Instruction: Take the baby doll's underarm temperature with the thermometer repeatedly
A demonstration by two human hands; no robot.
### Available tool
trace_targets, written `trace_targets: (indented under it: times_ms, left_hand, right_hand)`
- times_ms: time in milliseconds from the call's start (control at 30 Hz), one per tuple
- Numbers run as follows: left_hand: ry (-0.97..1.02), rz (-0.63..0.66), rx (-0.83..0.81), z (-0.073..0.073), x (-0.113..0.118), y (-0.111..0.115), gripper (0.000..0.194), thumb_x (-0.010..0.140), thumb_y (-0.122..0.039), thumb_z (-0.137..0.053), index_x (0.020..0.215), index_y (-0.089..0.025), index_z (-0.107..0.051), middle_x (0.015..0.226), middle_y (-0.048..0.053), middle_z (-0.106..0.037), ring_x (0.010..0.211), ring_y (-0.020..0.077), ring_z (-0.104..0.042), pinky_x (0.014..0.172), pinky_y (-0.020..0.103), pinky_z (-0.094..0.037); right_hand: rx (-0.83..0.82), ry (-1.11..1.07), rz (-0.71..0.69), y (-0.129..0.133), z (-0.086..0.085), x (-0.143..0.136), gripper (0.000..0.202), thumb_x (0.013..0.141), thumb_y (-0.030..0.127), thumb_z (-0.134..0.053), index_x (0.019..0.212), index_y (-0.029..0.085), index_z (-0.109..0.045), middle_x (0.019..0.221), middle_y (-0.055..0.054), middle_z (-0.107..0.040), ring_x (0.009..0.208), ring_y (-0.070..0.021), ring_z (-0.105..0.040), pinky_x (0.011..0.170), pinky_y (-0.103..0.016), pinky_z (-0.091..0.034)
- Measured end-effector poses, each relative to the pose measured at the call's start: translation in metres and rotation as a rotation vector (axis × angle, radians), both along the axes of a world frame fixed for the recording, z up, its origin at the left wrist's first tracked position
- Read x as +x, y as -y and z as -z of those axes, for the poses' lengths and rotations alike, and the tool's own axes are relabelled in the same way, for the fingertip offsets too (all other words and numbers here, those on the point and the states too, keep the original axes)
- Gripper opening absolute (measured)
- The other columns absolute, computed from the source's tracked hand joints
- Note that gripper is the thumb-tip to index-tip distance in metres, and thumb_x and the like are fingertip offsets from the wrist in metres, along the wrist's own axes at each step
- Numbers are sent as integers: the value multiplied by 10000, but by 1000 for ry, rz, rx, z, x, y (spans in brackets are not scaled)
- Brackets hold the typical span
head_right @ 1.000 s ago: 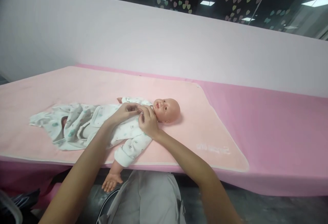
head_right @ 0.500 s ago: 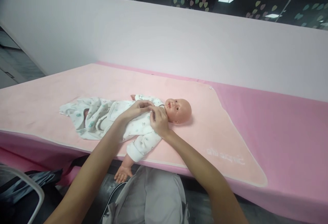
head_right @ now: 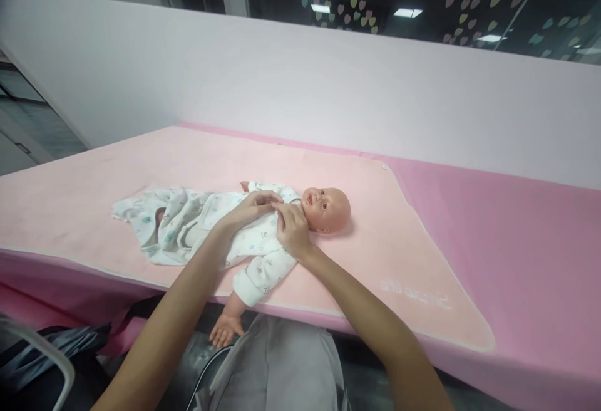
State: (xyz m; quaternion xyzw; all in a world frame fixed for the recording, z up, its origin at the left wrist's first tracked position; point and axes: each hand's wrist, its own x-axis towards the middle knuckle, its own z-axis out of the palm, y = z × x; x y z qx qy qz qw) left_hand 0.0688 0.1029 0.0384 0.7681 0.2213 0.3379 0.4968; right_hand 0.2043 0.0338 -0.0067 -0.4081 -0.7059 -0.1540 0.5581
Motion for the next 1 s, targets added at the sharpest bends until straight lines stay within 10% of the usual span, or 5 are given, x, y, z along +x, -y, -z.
trace_targets:
  times_ms: [1000]
  left_hand:
    - [53,71,-43,-3,-5,6,263,758,-362,-635,888,-133,-625,854,64,-634,814,171,-569,755,284,-427]
  right_hand:
    - [-10,-121,-19,-3,5,-4,218,871,144,-443,1052,221,-537,969,-94,-558,926,-204,-566,799,-408,-541]
